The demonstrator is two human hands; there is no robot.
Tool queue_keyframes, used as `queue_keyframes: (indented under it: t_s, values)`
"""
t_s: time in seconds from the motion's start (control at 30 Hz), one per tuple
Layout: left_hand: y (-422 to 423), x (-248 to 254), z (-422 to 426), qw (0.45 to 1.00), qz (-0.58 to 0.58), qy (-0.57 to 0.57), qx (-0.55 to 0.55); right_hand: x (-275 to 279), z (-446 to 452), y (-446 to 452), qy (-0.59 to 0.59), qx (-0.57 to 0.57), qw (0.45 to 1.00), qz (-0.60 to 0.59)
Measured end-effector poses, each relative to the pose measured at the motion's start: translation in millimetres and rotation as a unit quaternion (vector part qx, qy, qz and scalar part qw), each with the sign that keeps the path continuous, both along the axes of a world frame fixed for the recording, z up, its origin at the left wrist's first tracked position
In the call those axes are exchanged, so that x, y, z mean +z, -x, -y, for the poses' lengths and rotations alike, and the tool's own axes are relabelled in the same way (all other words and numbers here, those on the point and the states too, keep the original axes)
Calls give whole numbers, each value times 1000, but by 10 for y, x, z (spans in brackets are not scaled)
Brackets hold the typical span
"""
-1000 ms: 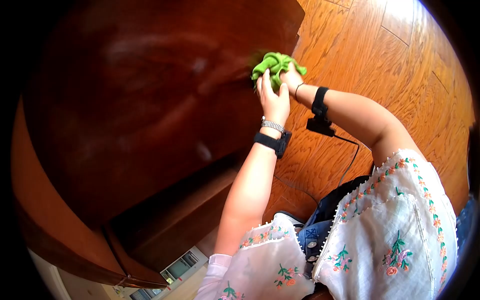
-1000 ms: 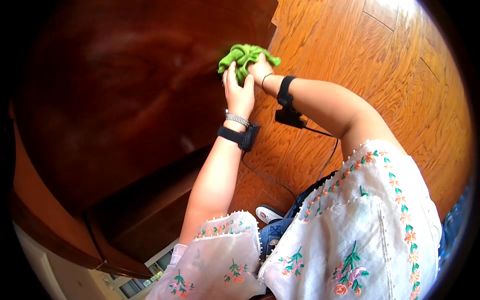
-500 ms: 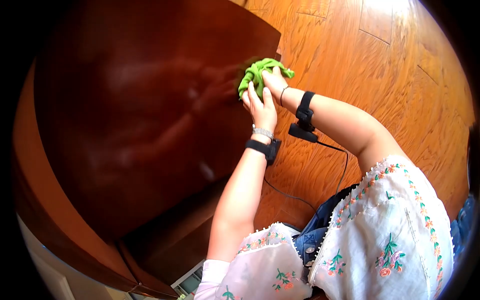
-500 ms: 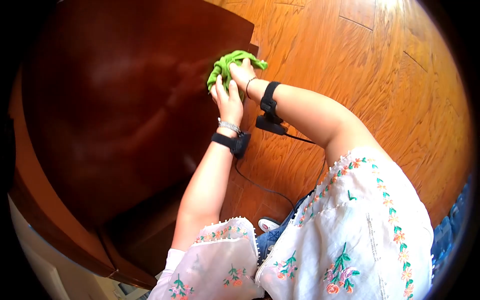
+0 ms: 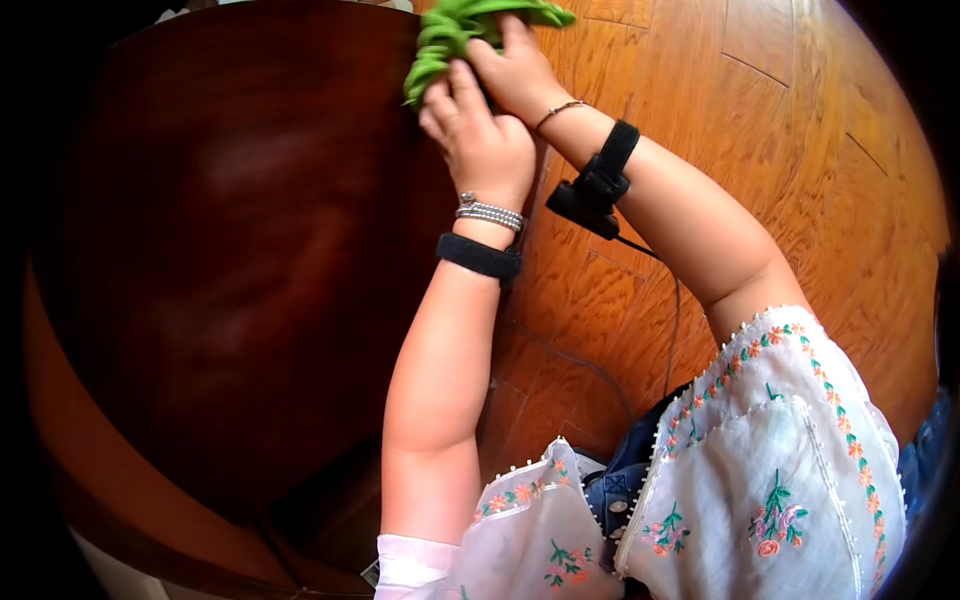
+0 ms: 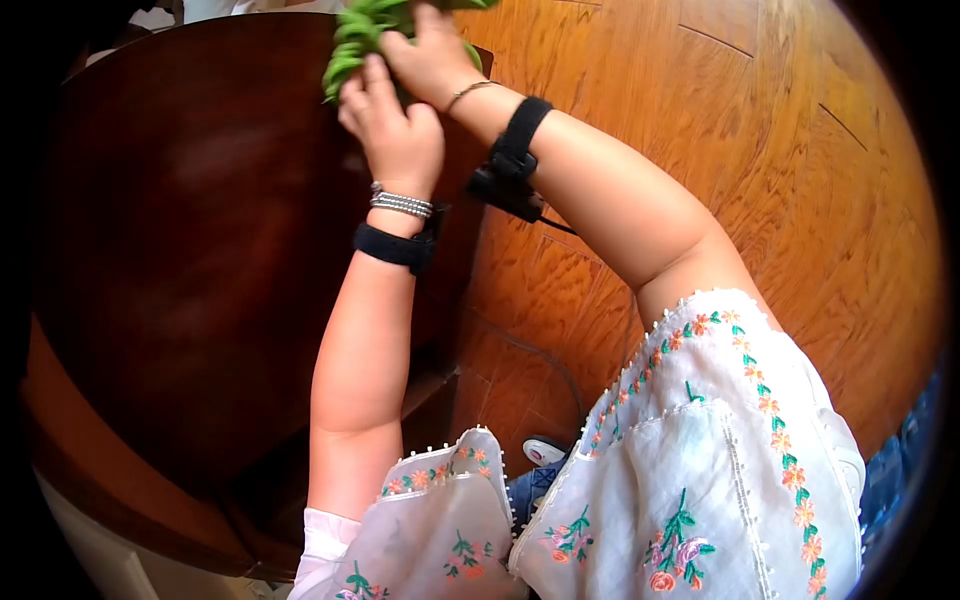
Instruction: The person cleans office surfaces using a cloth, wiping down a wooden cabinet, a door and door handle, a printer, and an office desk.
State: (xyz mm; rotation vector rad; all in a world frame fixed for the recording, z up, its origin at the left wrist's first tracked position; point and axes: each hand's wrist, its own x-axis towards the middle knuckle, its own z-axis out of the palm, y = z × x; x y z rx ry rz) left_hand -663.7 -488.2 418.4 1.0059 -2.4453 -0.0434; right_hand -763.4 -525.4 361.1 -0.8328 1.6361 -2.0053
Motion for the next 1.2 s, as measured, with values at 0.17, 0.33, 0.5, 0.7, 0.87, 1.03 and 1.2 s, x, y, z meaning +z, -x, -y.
queue_keyframes:
  t_s: [0.17, 0.33, 0.5, 0.7, 0.87, 1.03, 1.2]
  values:
    - [112, -209, -50, 993, 107, -14, 38, -361, 110, 18, -83, -31, 995, 51]
    - [105, -545, -64, 970, 239, 9, 29, -739, 64, 70, -64, 34, 953, 295]
    - [-128, -876, -112, 949, 305, 78, 22, -655, -109, -26, -71, 66, 893, 439]
    - [-620, -1157, -428, 962, 270, 12, 42, -1086, -504, -767, -192, 159, 876, 412]
    - [-1061, -1202, -712, 945, 321, -18, 62, -1429, -671, -1224, -228, 204, 823, 478]
    - [-848, -968, -578, 951, 280, -109, 72, -1036, -447, -1116, -293, 79, 871, 387]
    - [-596, -682, -328, 968, 246, 17, 40, -786, -45, -712, -143, 95, 883, 436]
